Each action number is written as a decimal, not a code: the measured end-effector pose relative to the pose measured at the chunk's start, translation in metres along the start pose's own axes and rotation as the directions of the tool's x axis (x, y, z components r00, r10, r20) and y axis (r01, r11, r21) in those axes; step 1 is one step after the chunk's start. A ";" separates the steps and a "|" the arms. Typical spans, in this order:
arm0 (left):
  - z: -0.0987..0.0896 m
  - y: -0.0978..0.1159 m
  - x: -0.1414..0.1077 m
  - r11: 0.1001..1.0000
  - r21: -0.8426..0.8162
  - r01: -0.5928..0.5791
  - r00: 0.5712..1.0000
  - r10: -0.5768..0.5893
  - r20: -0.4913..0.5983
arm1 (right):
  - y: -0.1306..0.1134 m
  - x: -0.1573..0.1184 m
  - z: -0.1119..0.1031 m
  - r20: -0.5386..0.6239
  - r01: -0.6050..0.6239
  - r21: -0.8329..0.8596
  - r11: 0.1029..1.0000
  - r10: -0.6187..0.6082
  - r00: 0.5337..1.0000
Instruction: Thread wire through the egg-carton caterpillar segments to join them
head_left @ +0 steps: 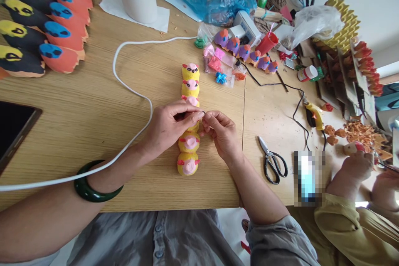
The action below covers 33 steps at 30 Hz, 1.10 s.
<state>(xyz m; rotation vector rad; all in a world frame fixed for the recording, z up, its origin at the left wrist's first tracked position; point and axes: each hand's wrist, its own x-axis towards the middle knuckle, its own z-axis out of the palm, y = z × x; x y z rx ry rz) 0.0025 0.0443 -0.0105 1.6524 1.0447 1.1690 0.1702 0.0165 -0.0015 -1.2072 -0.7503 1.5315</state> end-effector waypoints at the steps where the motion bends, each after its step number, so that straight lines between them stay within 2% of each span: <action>1: 0.000 0.000 0.000 1.000 0.004 0.003 1.000 -0.003 -0.007 | 0.000 0.000 0.000 0.000 0.003 -0.010 1.000 -0.003 1.000; 7: 0.001 0.001 0.001 0.999 0.031 0.011 0.999 -0.009 -0.047 | -0.001 -0.003 0.001 0.013 0.052 -0.116 0.992 -0.051 0.999; 16: 0.001 0.002 0.000 0.999 0.011 0.035 0.999 -0.034 -0.041 | 0.001 -0.005 0.000 -0.056 0.205 -0.178 0.962 -0.218 0.974; 23: 0.000 0.003 0.000 0.998 0.033 0.057 0.998 -0.056 -0.039 | 0.000 -0.007 0.002 -0.051 0.172 -0.220 0.960 -0.187 0.981; 33: -0.001 0.010 0.003 0.997 0.050 0.055 0.997 -0.052 -0.050 | -0.001 -0.007 0.003 -0.055 0.121 -0.169 0.978 -0.132 0.990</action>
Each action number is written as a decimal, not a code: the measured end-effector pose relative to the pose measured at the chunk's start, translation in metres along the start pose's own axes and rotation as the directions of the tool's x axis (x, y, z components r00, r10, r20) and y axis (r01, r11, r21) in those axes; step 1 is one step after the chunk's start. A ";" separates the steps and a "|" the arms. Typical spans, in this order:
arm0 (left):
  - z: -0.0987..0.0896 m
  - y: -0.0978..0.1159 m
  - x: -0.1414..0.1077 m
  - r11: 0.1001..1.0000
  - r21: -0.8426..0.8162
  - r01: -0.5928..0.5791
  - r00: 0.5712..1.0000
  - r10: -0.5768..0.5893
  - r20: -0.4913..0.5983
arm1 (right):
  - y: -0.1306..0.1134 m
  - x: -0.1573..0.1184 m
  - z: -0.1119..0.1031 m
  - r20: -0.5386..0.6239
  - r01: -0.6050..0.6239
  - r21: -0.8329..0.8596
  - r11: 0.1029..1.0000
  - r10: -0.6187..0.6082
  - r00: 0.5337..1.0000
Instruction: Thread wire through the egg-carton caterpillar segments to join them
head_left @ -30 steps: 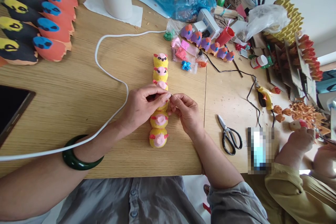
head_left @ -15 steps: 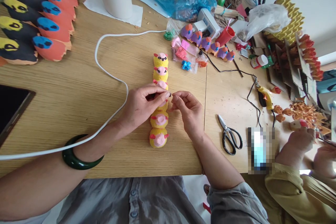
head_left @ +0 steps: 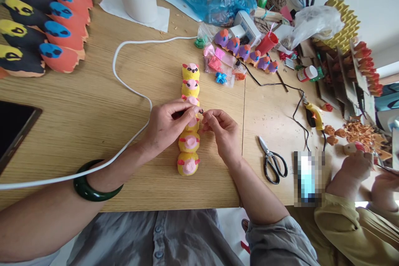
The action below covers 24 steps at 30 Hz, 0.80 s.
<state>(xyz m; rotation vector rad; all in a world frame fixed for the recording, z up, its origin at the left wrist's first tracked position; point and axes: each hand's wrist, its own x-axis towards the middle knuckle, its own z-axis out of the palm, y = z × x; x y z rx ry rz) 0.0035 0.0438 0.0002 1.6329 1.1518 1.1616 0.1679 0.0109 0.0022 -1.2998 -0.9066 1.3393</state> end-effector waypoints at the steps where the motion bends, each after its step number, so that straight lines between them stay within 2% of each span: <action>1: 0.000 0.000 0.000 1.000 0.004 0.002 1.000 -0.002 0.000 | 0.000 0.000 0.000 0.003 0.004 0.006 1.000 -0.004 1.000; 9: 0.000 0.000 -0.001 1.000 0.012 -0.026 1.000 0.026 0.010 | -0.001 0.000 0.001 0.054 -0.017 -0.005 1.000 0.017 0.998; 16: 0.000 -0.003 -0.002 0.993 0.047 -0.110 0.993 0.108 0.046 | 0.001 0.001 0.000 0.045 0.006 -0.043 0.999 -0.004 0.999; 24: 0.000 -0.004 -0.002 0.995 0.042 -0.093 0.995 0.092 0.030 | 0.001 0.003 0.000 0.002 -0.043 0.037 0.998 0.043 0.999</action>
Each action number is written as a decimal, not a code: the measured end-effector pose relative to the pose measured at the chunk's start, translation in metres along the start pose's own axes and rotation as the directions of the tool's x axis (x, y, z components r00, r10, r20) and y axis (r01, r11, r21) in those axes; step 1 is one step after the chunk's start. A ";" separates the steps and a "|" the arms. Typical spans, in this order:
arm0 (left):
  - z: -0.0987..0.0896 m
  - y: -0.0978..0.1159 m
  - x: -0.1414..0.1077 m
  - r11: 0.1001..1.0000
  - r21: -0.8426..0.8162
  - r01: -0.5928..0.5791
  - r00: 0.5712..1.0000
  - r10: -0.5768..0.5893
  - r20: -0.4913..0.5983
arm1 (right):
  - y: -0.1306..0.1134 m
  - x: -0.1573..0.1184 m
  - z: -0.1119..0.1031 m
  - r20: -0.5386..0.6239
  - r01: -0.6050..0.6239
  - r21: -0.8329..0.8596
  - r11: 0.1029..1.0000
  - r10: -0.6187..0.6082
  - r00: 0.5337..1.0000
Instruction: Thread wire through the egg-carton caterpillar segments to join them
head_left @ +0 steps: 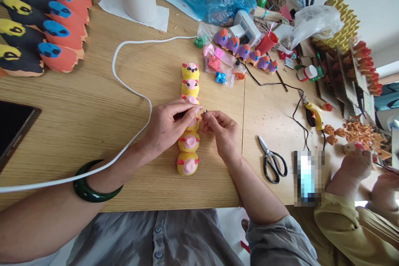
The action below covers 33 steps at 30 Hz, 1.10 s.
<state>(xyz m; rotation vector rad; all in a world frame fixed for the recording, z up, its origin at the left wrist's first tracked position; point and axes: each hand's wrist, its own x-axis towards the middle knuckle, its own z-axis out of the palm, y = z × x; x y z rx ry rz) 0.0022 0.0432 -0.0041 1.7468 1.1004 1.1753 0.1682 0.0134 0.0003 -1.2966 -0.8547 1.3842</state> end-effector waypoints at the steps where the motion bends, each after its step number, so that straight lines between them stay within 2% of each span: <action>1: 0.000 -0.001 0.000 1.000 0.001 0.007 1.000 -0.007 0.003 | 0.000 0.000 0.000 -0.004 -0.009 0.007 1.000 0.009 1.000; 10: 0.002 -0.003 0.000 0.996 -0.088 0.017 1.000 -0.016 0.012 | 0.001 0.000 0.001 0.029 -0.010 0.023 1.000 0.010 1.000; 13: 0.001 0.001 0.000 0.998 -0.055 -0.028 1.000 0.028 -0.008 | 0.000 -0.001 0.001 0.032 -0.014 0.013 1.000 0.013 0.999; 19: -0.001 0.001 0.001 0.995 0.023 -0.099 0.995 0.098 0.022 | 0.000 0.000 0.002 0.034 -0.022 0.001 1.000 0.022 0.999; 28: -0.001 -0.002 0.000 0.992 0.042 -0.115 0.993 0.114 0.029 | 0.001 0.000 0.001 0.033 -0.023 0.026 0.999 0.022 0.999; 33: -0.001 -0.002 0.000 0.998 0.023 -0.066 0.998 0.066 0.000 | 0.000 0.000 0.001 0.019 -0.022 0.023 1.000 0.021 1.000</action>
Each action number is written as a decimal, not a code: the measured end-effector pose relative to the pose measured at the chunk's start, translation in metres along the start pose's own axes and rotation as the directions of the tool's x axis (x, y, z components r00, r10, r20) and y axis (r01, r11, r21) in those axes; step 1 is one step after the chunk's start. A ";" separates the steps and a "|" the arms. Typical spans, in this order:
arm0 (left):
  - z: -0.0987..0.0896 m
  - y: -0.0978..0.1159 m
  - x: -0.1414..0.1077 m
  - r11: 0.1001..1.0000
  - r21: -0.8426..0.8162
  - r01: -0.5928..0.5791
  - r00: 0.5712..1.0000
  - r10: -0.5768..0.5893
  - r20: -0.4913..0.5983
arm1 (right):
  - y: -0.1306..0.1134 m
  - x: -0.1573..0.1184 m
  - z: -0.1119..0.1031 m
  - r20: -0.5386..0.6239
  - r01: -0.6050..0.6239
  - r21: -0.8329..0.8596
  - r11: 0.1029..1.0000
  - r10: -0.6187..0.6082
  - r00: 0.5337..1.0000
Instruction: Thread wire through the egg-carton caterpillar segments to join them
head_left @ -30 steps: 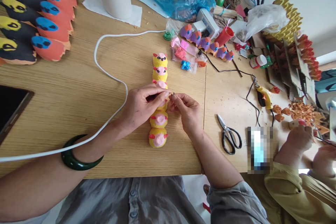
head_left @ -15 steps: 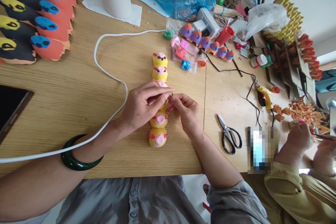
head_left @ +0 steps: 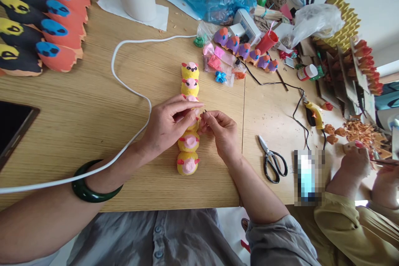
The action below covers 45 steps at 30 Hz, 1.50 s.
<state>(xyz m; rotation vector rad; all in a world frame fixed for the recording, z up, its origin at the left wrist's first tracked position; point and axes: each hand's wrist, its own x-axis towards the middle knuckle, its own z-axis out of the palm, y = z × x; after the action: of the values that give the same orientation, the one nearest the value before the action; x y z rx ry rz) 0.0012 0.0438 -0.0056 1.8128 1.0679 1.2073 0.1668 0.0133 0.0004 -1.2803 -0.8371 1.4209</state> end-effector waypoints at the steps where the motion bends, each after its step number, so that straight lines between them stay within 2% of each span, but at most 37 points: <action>1: 0.000 0.000 0.000 1.000 -0.006 0.004 1.000 -0.004 0.001 | 0.000 0.000 0.000 -0.001 0.000 -0.004 1.000 0.000 1.000; 14: 0.002 -0.005 0.000 0.994 -0.032 -0.100 0.995 0.100 -0.008 | 0.003 0.000 -0.001 0.082 0.025 0.000 1.000 -0.025 0.996; 22: 0.002 -0.005 0.000 0.999 -0.035 -0.040 0.999 0.040 -0.016 | 0.002 -0.001 -0.001 0.110 0.032 -0.019 0.999 -0.030 0.993; 32: 0.000 0.005 0.003 0.996 -0.062 0.063 0.998 -0.063 -0.004 | 0.003 0.000 -0.002 0.051 0.055 -0.009 0.998 -0.055 0.997; 38: 0.001 -0.001 0.000 0.998 -0.054 0.045 0.998 -0.043 0.040 | 0.004 0.000 -0.002 0.078 0.056 -0.012 0.998 -0.055 0.995; 45: 0.001 -0.003 0.000 0.998 -0.061 0.031 0.999 -0.030 0.024 | 0.002 -0.001 -0.002 0.083 0.040 -0.047 0.998 -0.036 0.996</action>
<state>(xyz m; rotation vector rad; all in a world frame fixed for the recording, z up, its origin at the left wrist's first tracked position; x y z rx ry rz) 0.0015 0.0447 -0.0090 1.7538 1.0311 1.1858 0.1678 0.0112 -0.0016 -1.2428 -0.9520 1.4389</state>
